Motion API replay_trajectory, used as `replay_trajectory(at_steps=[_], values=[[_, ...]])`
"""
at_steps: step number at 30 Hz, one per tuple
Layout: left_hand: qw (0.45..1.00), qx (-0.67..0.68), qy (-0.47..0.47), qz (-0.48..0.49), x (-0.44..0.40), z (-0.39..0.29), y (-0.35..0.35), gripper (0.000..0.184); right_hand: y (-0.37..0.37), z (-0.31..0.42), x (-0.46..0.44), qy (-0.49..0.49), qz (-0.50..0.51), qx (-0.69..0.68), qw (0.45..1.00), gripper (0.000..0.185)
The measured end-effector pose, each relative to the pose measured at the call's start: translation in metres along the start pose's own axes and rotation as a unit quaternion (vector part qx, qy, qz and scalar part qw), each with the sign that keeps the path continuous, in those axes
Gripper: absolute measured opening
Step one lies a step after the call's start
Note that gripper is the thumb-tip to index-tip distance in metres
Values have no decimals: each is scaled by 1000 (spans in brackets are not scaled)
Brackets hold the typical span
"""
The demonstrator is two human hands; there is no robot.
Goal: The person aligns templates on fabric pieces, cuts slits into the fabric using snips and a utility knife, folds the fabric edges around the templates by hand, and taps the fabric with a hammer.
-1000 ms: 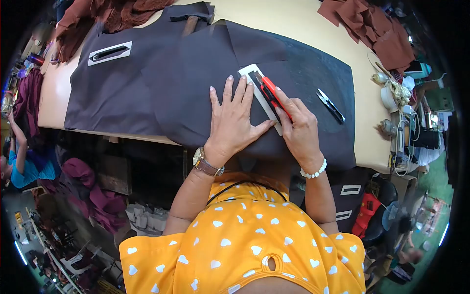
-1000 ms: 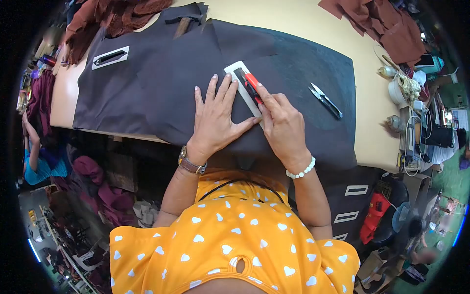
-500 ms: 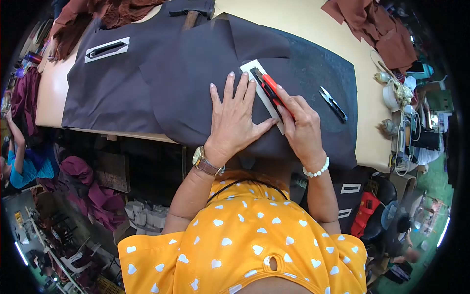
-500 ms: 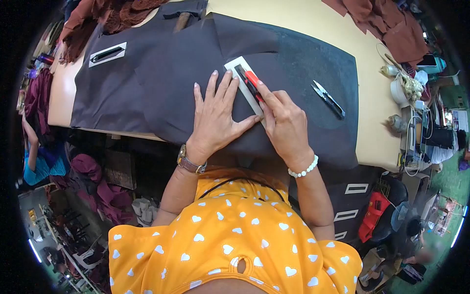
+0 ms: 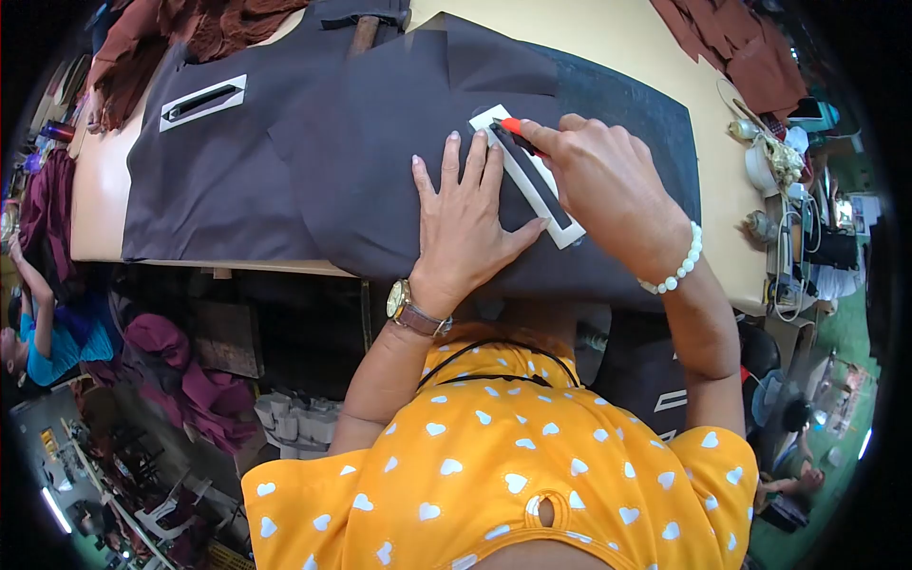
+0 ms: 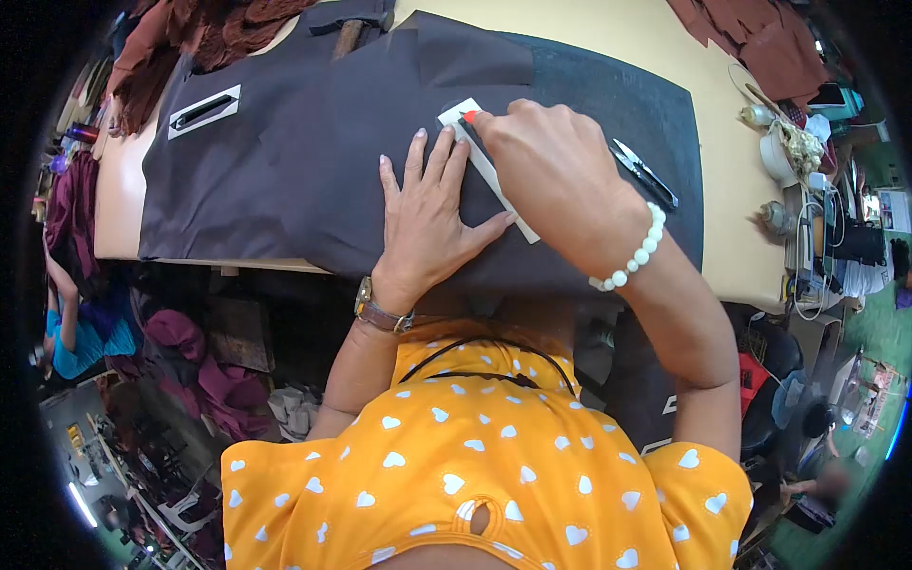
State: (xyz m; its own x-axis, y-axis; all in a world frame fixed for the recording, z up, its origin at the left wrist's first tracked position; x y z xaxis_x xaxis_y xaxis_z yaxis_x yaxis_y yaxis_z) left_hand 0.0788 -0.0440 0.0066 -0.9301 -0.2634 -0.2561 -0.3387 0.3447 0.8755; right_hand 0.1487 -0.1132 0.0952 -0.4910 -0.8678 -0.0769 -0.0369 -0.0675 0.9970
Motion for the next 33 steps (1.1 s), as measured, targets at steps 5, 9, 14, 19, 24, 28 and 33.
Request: replay_trajectory(at_steps=[5,9,14,19,24,28,33], values=[[1000,7,-3,-9,0,0,1,84,1,-1,1,15,15,-17,1000,32],[1000,1,-5,-14,0,-1,2,83,1,-4,7,-11,38,-40,998,36],[1000,-3,-4,-13,-1,-2,3,82,5,-4,23,-25,54,-45,997,42],[1000,-10,-6,-7,0,-1,0,84,10,-4,46,-20,51,-41,998,42],[1000,-18,-7,-10,0,-2,1,84,9,-7,77,-65,63,-64,994,37],[999,-24,-14,-17,0,-3,1,83,11,-7,101,-107,91,-82,987,38],[1000,-2,-11,-17,0,-3,4,88,12,-13,116,-116,64,-136,982,37]])
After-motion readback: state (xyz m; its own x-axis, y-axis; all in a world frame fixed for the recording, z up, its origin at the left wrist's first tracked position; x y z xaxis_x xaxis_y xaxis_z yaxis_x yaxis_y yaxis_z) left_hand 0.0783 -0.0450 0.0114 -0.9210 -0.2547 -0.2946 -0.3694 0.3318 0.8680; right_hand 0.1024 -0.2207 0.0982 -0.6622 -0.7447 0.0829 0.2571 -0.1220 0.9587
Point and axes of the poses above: each hand's wrist, its own x-axis away from the middle knuckle, its own y-axis out of the back of the hand, z = x × y, the point moved 6 cm from there along -x, towards the middle knuckle, and after that the axes turned 1 degree about y, right-handed, at the moved point
